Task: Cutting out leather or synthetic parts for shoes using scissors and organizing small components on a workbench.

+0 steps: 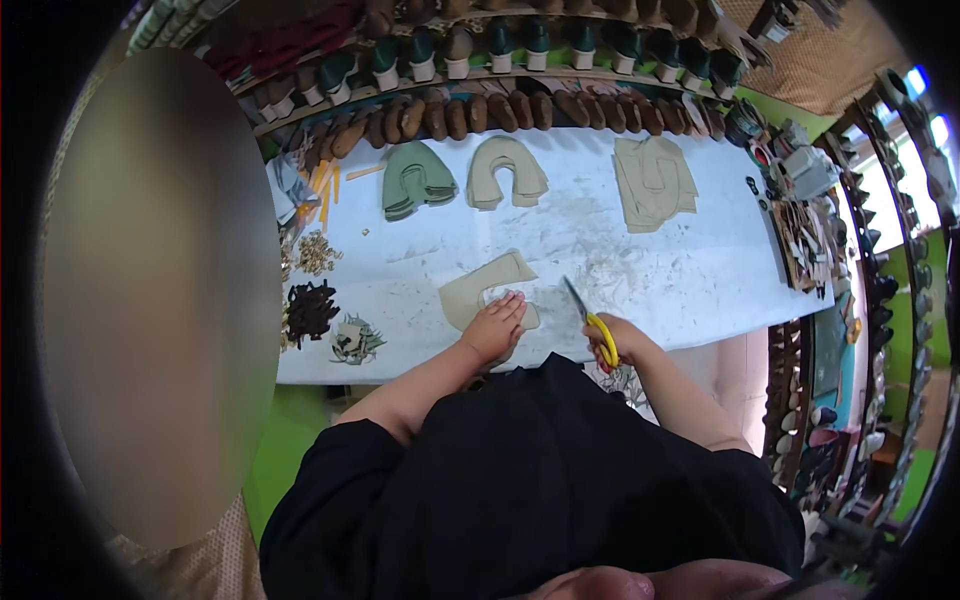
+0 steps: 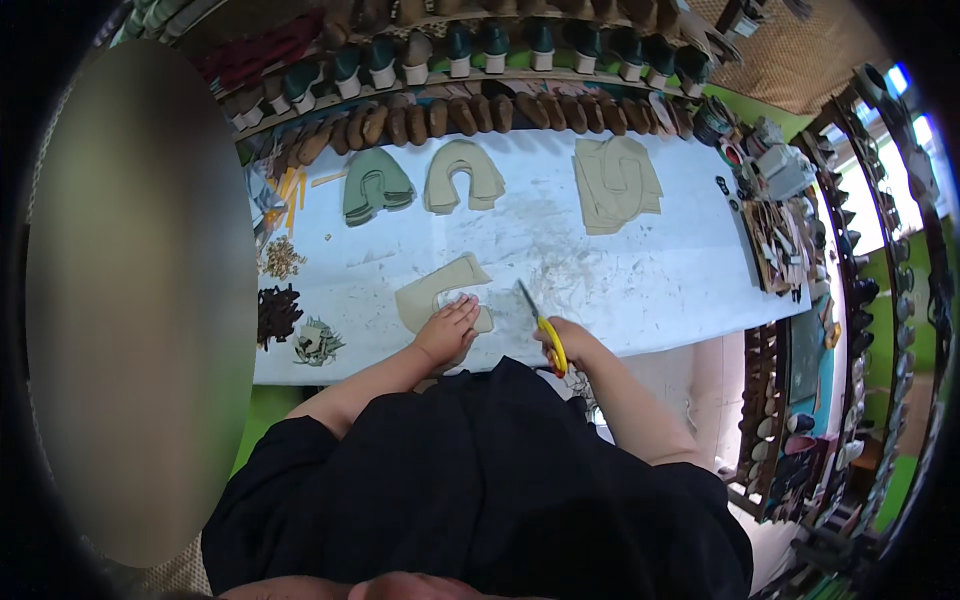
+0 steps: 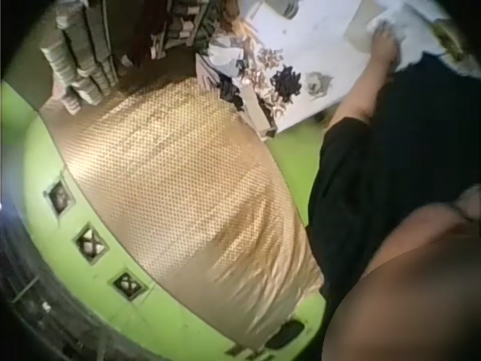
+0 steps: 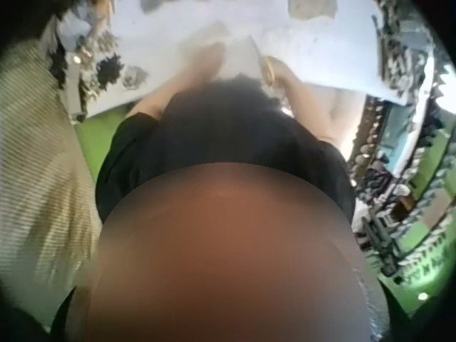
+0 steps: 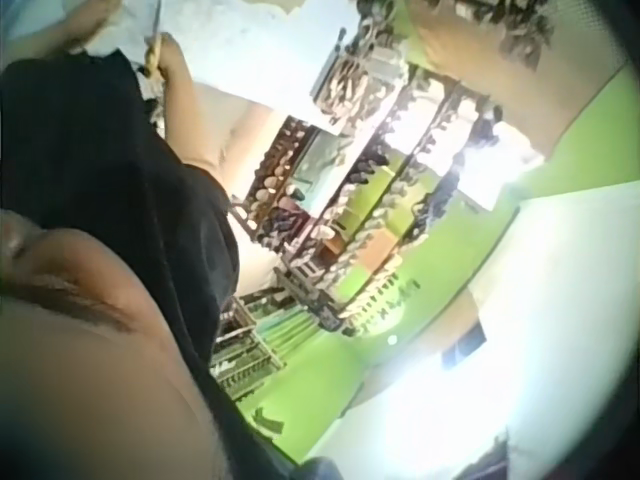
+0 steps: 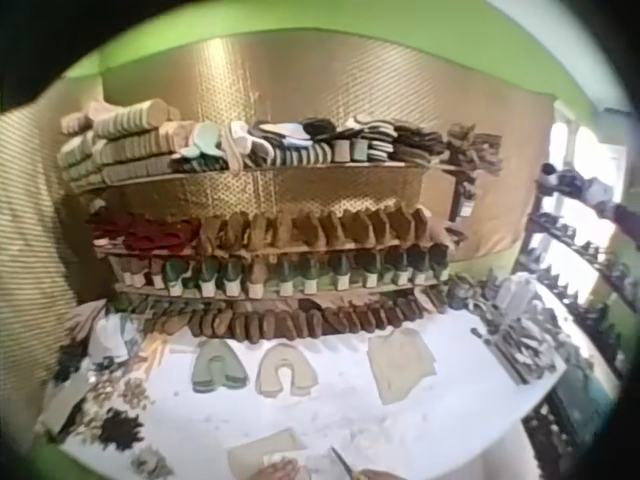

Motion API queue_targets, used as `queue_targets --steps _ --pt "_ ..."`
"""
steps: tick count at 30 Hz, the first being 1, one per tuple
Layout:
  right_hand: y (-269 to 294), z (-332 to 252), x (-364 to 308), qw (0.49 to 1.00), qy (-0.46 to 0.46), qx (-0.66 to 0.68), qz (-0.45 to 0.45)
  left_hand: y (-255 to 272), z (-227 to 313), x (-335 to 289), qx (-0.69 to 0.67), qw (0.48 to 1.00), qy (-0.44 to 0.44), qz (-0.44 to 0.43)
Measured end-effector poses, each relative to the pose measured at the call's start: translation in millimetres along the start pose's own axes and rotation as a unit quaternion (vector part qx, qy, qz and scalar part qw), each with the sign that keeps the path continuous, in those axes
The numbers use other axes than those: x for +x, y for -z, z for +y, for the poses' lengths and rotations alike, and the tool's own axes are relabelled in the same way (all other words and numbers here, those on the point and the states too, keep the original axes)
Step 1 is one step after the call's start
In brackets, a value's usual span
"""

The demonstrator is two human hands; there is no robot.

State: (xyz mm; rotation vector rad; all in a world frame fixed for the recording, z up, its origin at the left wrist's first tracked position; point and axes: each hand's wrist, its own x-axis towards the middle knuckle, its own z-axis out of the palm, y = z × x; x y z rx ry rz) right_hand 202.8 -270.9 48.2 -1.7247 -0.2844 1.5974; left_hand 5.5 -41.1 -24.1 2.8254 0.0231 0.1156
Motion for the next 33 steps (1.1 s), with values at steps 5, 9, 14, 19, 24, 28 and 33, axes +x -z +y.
queue_targets --steps 5,9,14,19,24,28,33 --pt "-24.9 59.5 -15.6 0.997 0.058 -0.044 -0.008 2.5 -5.5 1.0 -0.043 0.998 -0.033 0.031" --pt "-55.1 63.7 -34.0 0.997 -0.002 0.074 -0.034 9.4 -5.1 1.4 -0.052 0.998 -0.026 0.014" --pt "-91.0 65.2 -39.1 0.995 -0.034 0.081 0.041 9.5 -4.9 1.3 -0.063 0.997 -0.033 0.016" --pt "-108.7 74.2 -31.9 0.984 -0.032 0.171 0.029 11.1 -4.9 0.6 -0.074 0.996 -0.046 0.032" --pt "-118.0 66.9 -28.7 0.976 -0.029 0.214 0.032 9.2 -5.6 -0.7 -0.066 0.996 -0.036 0.04" --pt "-119.2 62.5 -22.0 0.98 -0.02 0.193 0.036 6.6 -7.8 -3.3 -0.063 0.996 -0.036 0.047" --pt "-120.2 55.6 -14.3 0.991 -0.015 0.116 0.064 3.8 -8.5 -4.4 -0.064 0.996 -0.045 0.041"
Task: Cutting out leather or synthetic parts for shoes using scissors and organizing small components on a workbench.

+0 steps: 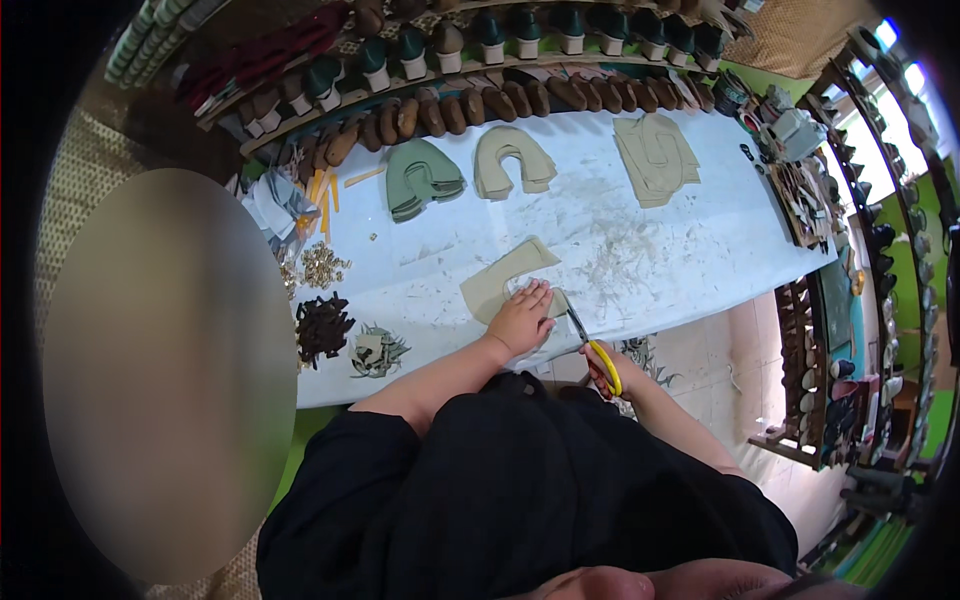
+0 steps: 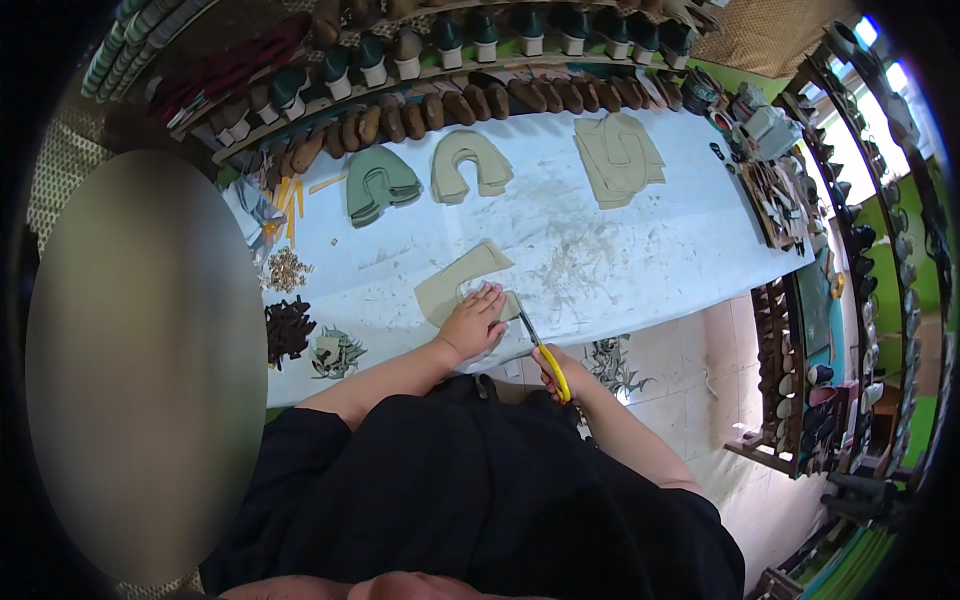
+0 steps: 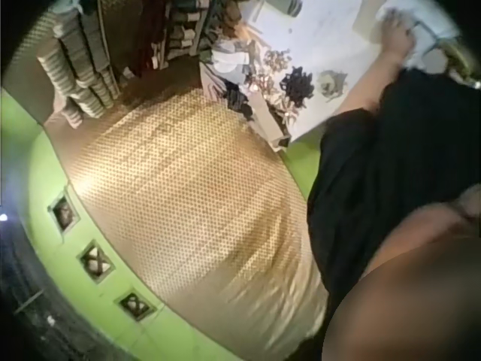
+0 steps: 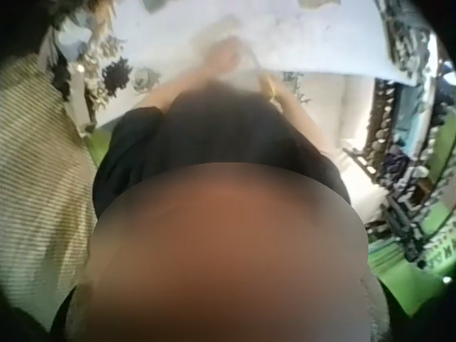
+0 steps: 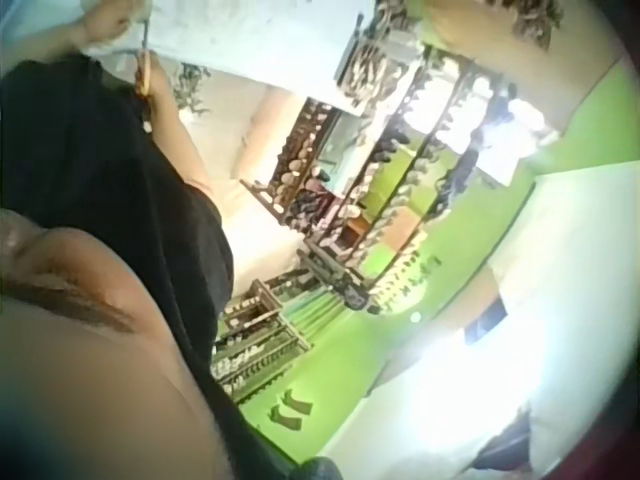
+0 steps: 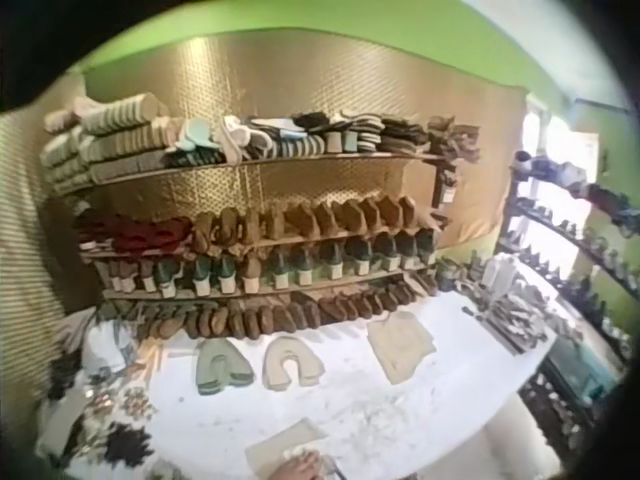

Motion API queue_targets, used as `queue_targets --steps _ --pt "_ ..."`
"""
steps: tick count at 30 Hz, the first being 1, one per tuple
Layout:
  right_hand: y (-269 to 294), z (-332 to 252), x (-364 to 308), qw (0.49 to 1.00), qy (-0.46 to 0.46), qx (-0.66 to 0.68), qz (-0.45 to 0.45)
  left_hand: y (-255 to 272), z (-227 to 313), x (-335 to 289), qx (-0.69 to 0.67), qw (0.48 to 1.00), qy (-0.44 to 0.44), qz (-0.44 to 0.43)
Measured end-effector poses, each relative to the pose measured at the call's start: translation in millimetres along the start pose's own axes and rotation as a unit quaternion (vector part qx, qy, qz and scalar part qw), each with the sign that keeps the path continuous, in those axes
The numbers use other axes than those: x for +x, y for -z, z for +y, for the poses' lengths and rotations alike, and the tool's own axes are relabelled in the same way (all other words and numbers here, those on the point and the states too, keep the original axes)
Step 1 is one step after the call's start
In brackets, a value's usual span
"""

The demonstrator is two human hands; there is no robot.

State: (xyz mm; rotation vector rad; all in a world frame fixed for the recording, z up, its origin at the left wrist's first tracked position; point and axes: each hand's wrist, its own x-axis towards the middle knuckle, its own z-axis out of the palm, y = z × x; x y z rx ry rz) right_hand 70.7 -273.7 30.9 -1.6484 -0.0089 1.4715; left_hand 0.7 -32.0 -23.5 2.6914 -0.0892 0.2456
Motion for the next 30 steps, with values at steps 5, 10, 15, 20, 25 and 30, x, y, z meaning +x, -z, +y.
queue_targets --steps 5,10,15,20,25,30 --pt "-11.9 -12.3 -9.6 1.0 0.004 -0.03 0.01 1.6 -0.3 -2.3 -0.008 1.0 0.006 -0.003" --pt "-21.5 -22.1 -15.9 0.993 0.029 -0.108 0.035 0.6 -1.9 -2.8 -0.006 1.0 0.004 -0.002" --pt "-20.5 -22.8 -13.3 0.994 0.027 -0.1 0.034 3.5 -0.4 -0.9 -0.016 1.0 0.003 -0.001" --pt "-19.6 -19.9 -9.5 0.995 0.02 -0.091 0.035 5.3 0.3 -0.8 -0.017 1.0 0.004 -0.005" --pt "-19.1 -19.2 -11.1 0.997 0.029 -0.07 0.029 6.4 1.1 0.3 -0.011 1.0 -0.002 -0.006" --pt "-19.9 -20.1 -11.8 0.997 0.018 -0.062 0.029 3.3 -0.6 -0.8 -0.008 1.0 0.0 -0.001"
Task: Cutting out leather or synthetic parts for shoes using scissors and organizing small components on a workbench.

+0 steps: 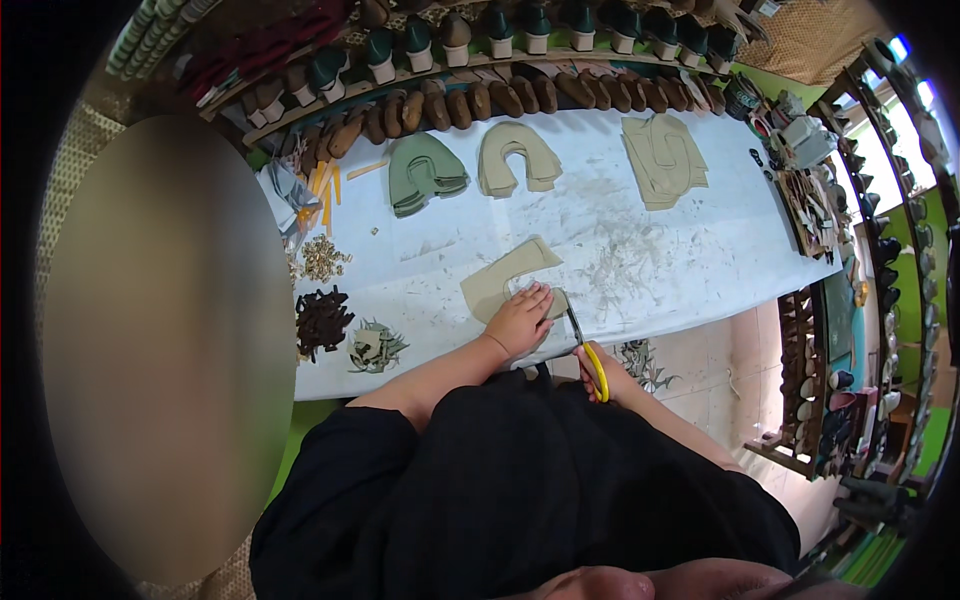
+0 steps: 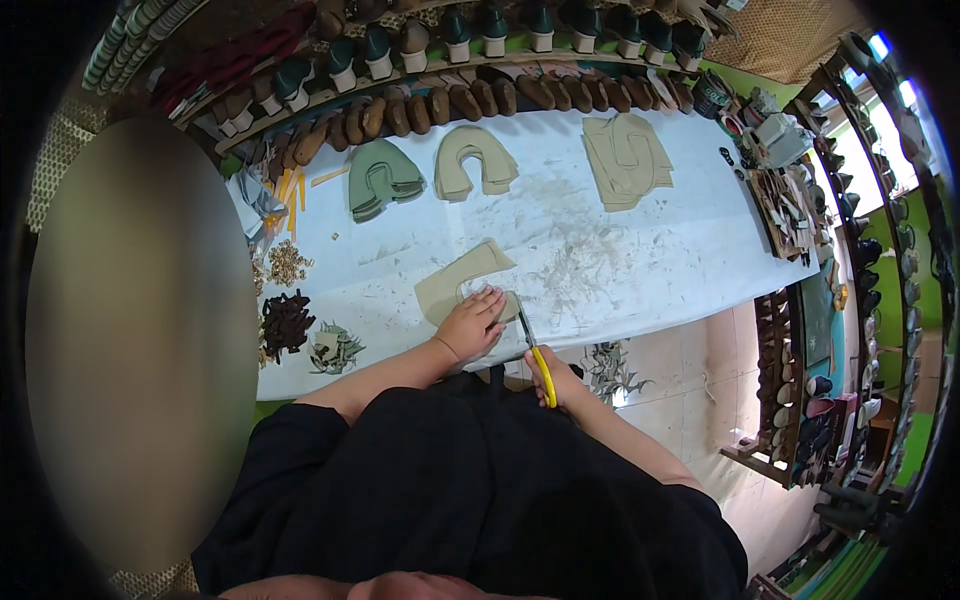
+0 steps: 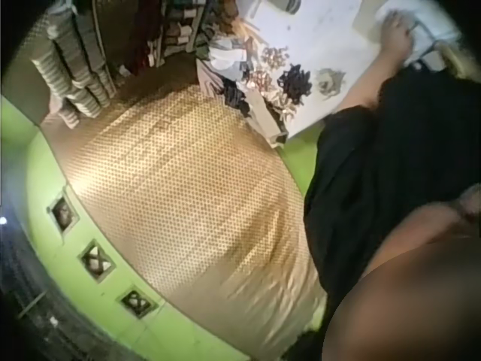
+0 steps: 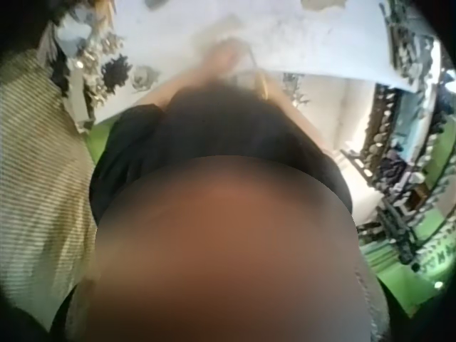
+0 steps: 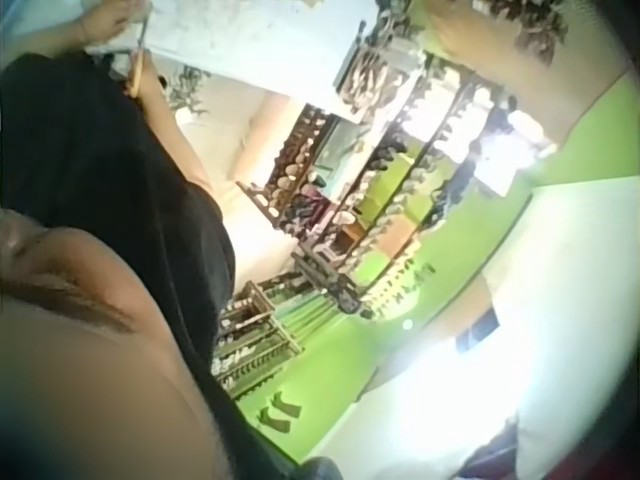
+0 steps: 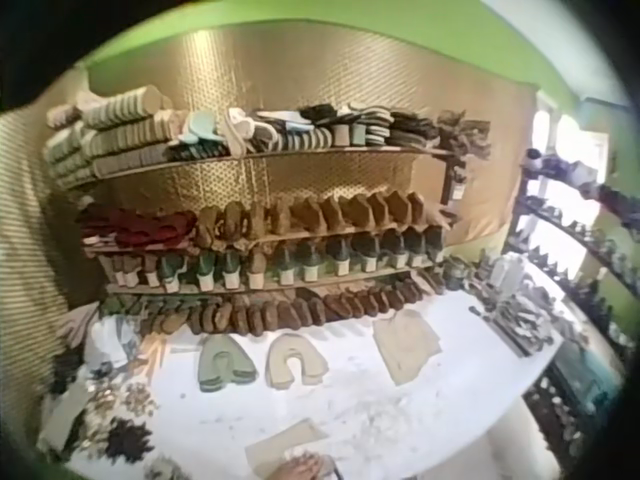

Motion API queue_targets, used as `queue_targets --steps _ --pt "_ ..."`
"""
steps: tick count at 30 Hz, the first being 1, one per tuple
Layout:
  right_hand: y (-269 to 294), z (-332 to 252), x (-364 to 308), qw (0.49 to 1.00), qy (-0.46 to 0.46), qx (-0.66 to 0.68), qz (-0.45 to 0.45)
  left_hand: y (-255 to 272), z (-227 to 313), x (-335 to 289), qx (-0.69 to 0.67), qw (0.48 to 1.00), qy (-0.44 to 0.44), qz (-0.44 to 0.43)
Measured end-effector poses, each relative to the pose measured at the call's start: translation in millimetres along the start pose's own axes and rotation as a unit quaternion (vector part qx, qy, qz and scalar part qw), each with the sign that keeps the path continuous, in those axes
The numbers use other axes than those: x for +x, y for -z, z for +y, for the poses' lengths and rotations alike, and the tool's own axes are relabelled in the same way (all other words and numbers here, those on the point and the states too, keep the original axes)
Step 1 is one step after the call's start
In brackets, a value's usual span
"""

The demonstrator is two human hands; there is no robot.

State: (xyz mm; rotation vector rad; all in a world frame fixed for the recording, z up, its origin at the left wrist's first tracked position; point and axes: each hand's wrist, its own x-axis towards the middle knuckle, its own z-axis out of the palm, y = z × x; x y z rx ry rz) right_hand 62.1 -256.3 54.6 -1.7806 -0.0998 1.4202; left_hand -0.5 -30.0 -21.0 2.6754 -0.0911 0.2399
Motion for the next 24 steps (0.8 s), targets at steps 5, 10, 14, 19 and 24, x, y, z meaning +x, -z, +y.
queue_targets --steps 5,10,14,19,24 --pt "-0.3 3.1 2.4 1.0 0.002 0.006 -0.001 -0.5 0.0 0.3 0.006 1.0 -0.003 0.002" --pt "-0.5 6.5 5.9 1.0 0.007 0.024 0.001 -0.4 0.0 0.5 0.006 1.0 -0.004 0.001" --pt "-1.2 4.4 6.1 1.0 0.004 0.015 0.004 -0.6 -0.1 0.3 0.002 1.0 -0.001 0.001" --pt "-4.0 1.5 3.9 0.999 0.026 -0.006 0.019 0.8 0.5 0.1 0.0 1.0 -0.001 0.004" --pt "-4.2 -1.1 1.7 0.999 0.034 -0.026 0.029 1.6 1.1 0.0 -0.005 1.0 0.0 0.01"
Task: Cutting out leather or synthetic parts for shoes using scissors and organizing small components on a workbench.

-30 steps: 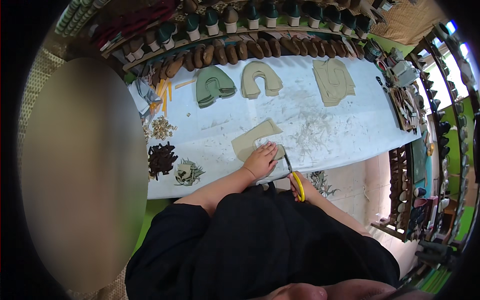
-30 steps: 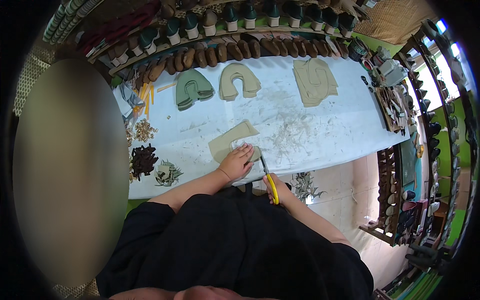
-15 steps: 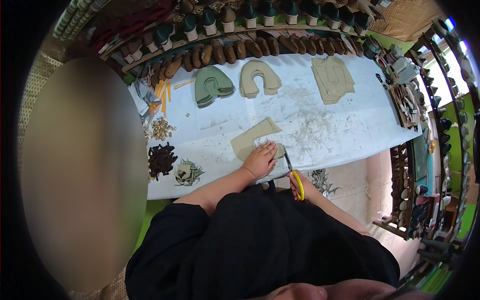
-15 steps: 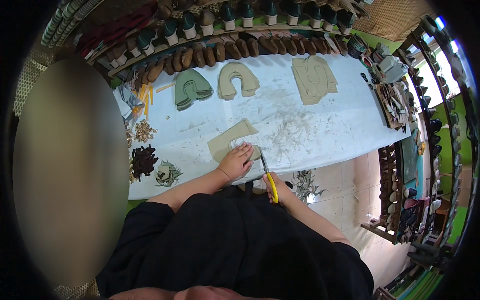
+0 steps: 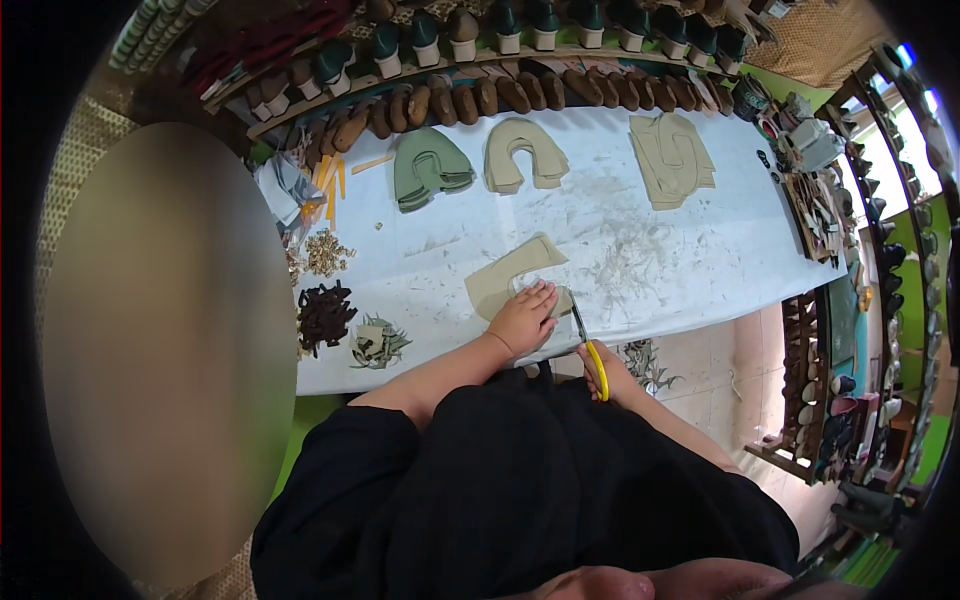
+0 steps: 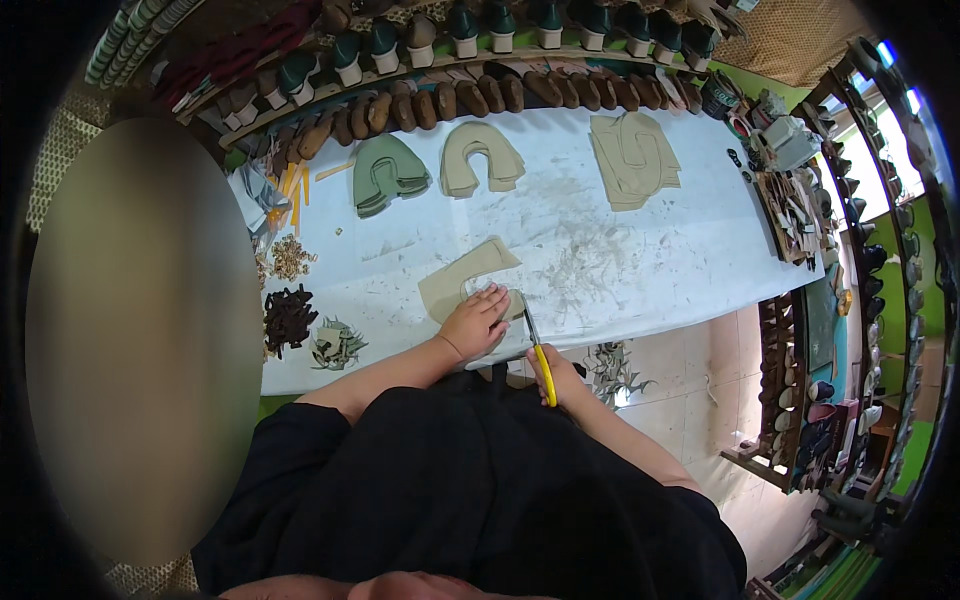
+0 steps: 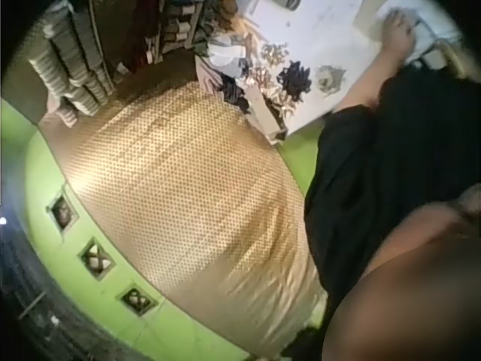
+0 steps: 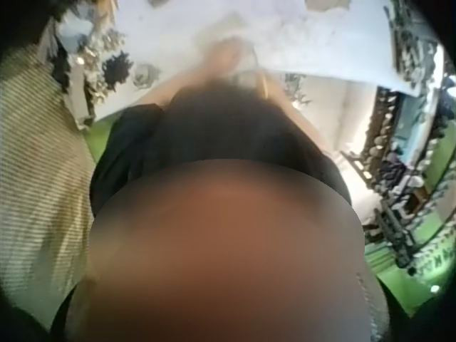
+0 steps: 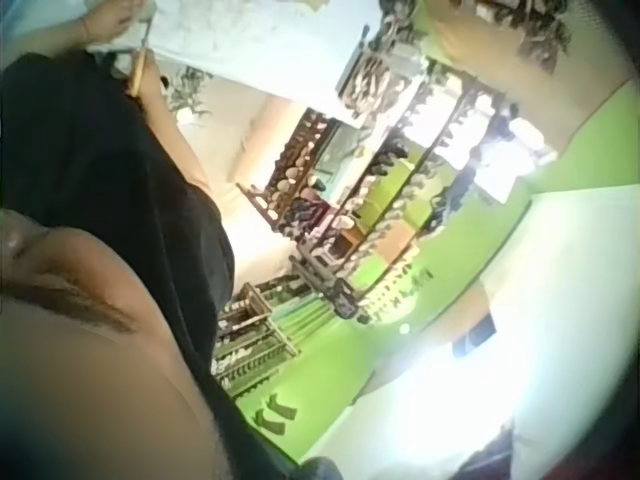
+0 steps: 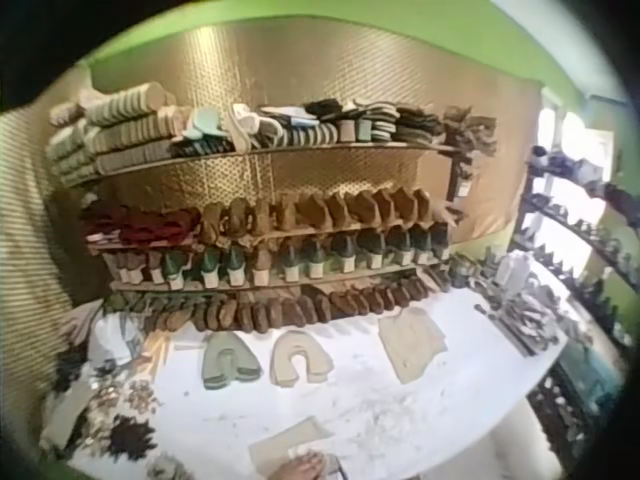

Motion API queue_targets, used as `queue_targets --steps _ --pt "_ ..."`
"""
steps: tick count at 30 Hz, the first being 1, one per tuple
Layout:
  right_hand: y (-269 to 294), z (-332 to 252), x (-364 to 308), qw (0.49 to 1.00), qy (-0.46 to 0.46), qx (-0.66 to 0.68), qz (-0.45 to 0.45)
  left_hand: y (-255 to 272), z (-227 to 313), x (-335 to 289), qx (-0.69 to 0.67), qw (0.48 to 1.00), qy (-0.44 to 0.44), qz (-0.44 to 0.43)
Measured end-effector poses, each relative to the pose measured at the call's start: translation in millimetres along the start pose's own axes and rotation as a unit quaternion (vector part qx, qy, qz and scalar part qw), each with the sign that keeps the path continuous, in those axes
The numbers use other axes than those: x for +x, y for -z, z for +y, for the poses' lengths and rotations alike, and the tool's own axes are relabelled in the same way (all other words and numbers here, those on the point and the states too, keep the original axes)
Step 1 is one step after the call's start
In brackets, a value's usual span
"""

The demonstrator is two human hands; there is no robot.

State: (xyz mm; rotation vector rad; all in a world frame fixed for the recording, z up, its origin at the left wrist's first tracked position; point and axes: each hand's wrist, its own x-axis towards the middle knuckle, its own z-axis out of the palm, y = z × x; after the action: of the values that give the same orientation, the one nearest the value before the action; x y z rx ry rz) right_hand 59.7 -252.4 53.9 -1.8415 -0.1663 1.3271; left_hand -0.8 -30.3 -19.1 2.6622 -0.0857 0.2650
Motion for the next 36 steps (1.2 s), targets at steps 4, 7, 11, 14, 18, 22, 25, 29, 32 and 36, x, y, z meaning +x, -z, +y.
queue_targets --steps 4,7,11,14,18,22,25,29,32,36 --pt "0.7 -3.5 -2.5 1.0 0.004 -0.021 0.01 -1.7 -0.4 -0.1 0.006 1.0 -0.001 0.004" --pt "0.6 -5.5 -4.2 1.0 -0.004 -0.027 0.011 -1.7 0.0 0.3 0.031 0.999 -0.032 0.01" --pt "2.5 -2.1 -0.5 0.999 -0.003 -0.035 0.008 1.1 5.3 2.5 0.047 0.994 -0.096 0.01" --pt "4.9 0.0 0.6 0.999 0.001 -0.043 0.005 -1.6 9.3 8.4 0.038 0.995 -0.086 0.013" --pt "5.8 2.0 2.7 1.0 0.001 -0.013 -0.007 -10.0 4.3 11.6 -0.008 0.998 -0.049 0.041" --pt "4.6 0.2 2.5 0.999 -0.026 0.022 -0.013 -14.3 0.1 11.3 -0.032 0.995 -0.059 0.08" --pt "1.5 -3.7 2.0 0.999 -0.043 0.019 -0.008 -9.5 3.2 12.0 -0.045 0.994 -0.058 0.078" --pt "-0.2 -4.6 2.3 0.999 -0.037 0.021 -0.01 -7.7 5.0 10.4 -0.052 0.994 -0.055 0.076" --pt "0.1 -5.1 2.7 0.999 -0.044 0.004 -0.003 -6.2 6.3 10.7 -0.051 0.994 -0.055 0.077" --pt "-0.9 -10.8 1.0 0.997 -0.047 -0.061 0.009 -5.2 5.8 9.7 -0.052 0.994 -0.061 0.073"
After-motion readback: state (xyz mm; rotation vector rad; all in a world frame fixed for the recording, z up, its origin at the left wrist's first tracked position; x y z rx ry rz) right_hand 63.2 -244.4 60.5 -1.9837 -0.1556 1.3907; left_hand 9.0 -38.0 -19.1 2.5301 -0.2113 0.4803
